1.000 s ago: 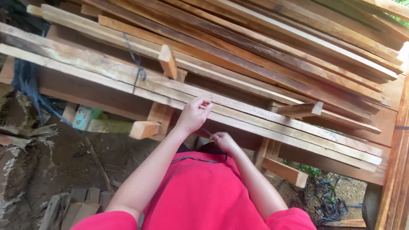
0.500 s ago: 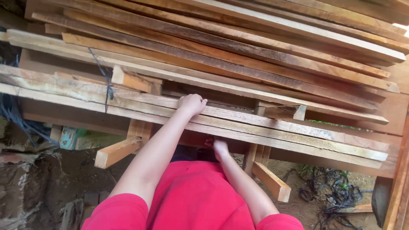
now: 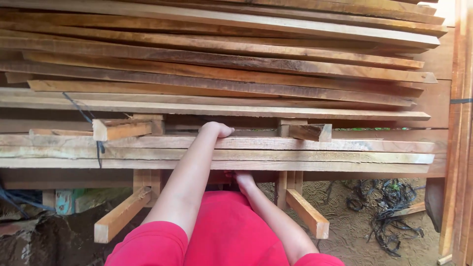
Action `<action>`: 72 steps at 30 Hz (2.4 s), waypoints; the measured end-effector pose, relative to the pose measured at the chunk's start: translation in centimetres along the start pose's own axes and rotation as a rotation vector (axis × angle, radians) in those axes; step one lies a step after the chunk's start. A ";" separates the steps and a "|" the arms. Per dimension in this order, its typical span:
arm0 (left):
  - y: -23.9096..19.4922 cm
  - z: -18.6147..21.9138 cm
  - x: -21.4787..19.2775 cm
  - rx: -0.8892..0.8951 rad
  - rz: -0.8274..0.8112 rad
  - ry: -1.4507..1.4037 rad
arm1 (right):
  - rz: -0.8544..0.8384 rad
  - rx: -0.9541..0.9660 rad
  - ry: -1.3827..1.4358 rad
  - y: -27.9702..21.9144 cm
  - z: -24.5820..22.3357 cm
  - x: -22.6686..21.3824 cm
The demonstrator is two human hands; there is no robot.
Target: The person ties a bundle of wooden planks together using a black strap. They wrap the strap around the planks, pull it tight, and tie a knot to secure the bundle. The person then lifts the tied bundle of planks.
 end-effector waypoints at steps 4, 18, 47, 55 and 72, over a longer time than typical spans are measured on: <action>5.3 0.5 0.6 -0.018 -0.136 0.068 | 0.007 -0.009 -0.001 3.3 2.2 -0.7; -1.8 2.9 3.2 0.505 0.601 -0.074 | -0.215 -0.217 -0.256 -9.0 -6.6 -2.6; -0.6 2.6 7.7 0.759 1.411 0.050 | 0.018 -0.640 -0.281 -17.1 -19.2 -3.1; 1.7 2.4 3.4 0.475 0.732 -0.119 | -0.077 -0.708 -0.141 -17.6 -22.4 -0.6; 3.6 0.8 3.4 0.730 0.287 -0.610 | 0.011 -0.363 0.063 -0.9 -28.8 1.2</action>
Point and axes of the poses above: each hand's wrist, its own y-axis towards the middle knuckle, its own x-axis out of the palm, z = x × y, the point moved 6 cm from there along y, towards the middle knuckle, and after that the axes turned 4 degrees about -y, right-handed, at the moved point
